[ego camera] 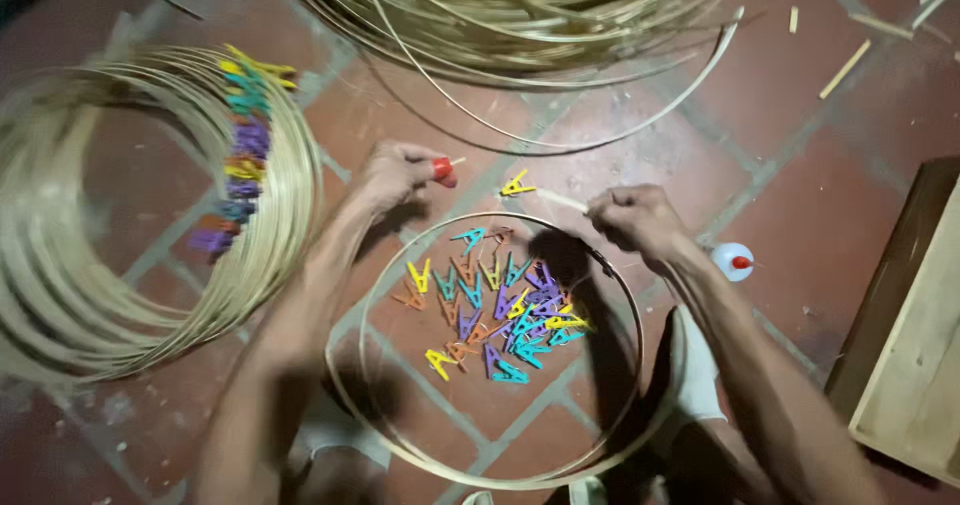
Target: The person assembles a circular basket frame by applying glue to the ends of thin wooden strips and securing them with colorful plastic clips. The person repeatedly glues and clips the strips to form a continuous ring.
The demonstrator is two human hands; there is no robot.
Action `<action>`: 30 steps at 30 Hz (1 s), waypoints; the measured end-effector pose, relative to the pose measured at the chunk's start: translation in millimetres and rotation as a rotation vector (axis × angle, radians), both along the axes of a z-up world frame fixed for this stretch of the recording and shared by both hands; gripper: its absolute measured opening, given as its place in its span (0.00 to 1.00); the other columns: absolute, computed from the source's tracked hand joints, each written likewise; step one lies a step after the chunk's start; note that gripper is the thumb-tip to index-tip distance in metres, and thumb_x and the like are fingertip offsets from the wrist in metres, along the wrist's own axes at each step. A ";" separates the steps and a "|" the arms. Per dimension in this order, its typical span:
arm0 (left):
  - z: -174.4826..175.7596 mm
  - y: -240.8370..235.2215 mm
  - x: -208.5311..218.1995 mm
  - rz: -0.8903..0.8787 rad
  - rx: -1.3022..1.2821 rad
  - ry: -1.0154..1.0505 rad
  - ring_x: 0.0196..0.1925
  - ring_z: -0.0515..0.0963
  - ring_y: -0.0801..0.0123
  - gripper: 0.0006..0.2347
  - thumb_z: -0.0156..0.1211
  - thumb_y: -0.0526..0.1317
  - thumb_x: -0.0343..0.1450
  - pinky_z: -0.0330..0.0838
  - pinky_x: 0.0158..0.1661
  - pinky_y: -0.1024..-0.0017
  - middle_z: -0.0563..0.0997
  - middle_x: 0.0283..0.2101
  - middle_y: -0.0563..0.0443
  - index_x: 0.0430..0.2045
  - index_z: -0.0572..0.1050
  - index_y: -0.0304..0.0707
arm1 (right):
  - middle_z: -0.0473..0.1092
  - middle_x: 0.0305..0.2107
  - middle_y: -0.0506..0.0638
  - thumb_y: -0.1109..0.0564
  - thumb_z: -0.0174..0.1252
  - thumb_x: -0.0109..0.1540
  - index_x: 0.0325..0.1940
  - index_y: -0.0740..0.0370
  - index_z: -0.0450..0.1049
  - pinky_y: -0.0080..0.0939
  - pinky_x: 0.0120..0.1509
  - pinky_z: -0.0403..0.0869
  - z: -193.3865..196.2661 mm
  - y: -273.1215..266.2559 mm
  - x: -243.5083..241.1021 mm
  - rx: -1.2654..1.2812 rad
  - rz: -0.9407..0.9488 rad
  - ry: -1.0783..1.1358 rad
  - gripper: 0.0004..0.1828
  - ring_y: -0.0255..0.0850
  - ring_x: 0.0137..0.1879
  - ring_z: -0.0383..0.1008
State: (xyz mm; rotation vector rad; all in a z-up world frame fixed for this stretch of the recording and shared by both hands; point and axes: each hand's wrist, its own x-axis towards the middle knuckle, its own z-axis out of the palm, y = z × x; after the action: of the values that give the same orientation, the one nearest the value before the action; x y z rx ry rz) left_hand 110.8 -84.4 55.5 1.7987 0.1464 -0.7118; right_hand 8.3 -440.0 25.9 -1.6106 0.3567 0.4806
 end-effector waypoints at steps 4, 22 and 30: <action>127.6 14.7 -65.4 -0.181 0.042 -0.096 0.20 0.69 0.82 0.08 0.66 0.37 0.69 0.59 0.20 0.79 0.86 0.28 0.58 0.39 0.86 0.39 | 0.66 0.17 0.45 0.63 0.60 0.57 0.35 0.69 0.80 0.33 0.22 0.56 104.3 12.7 -58.9 0.164 0.228 -0.010 0.07 0.30 0.20 0.59; 310.1 -45.2 -327.1 -0.404 0.193 -1.111 0.27 0.81 0.54 0.08 0.69 0.33 0.66 0.73 0.28 0.60 0.80 0.26 0.42 0.37 0.82 0.35 | 0.75 0.22 0.44 0.57 0.64 0.59 0.37 0.66 0.83 0.37 0.34 0.72 312.5 61.6 -200.2 -0.072 0.558 -0.316 0.10 0.30 0.31 0.70; 294.5 -50.1 -318.8 -0.353 -0.164 -0.764 0.34 0.78 0.66 0.07 0.70 0.31 0.64 0.71 0.35 0.70 0.83 0.31 0.51 0.32 0.82 0.35 | 0.77 0.26 0.53 0.54 0.63 0.59 0.37 0.56 0.83 0.52 0.35 0.71 378.0 82.0 -169.7 -0.459 1.171 -1.001 0.07 0.51 0.32 0.76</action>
State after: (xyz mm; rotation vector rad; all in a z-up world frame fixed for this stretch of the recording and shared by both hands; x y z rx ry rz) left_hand -207.9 -134.6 350.0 1.8336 -0.7291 -0.2222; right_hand -161.4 -358.0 403.9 -2.1708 -1.3833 0.3748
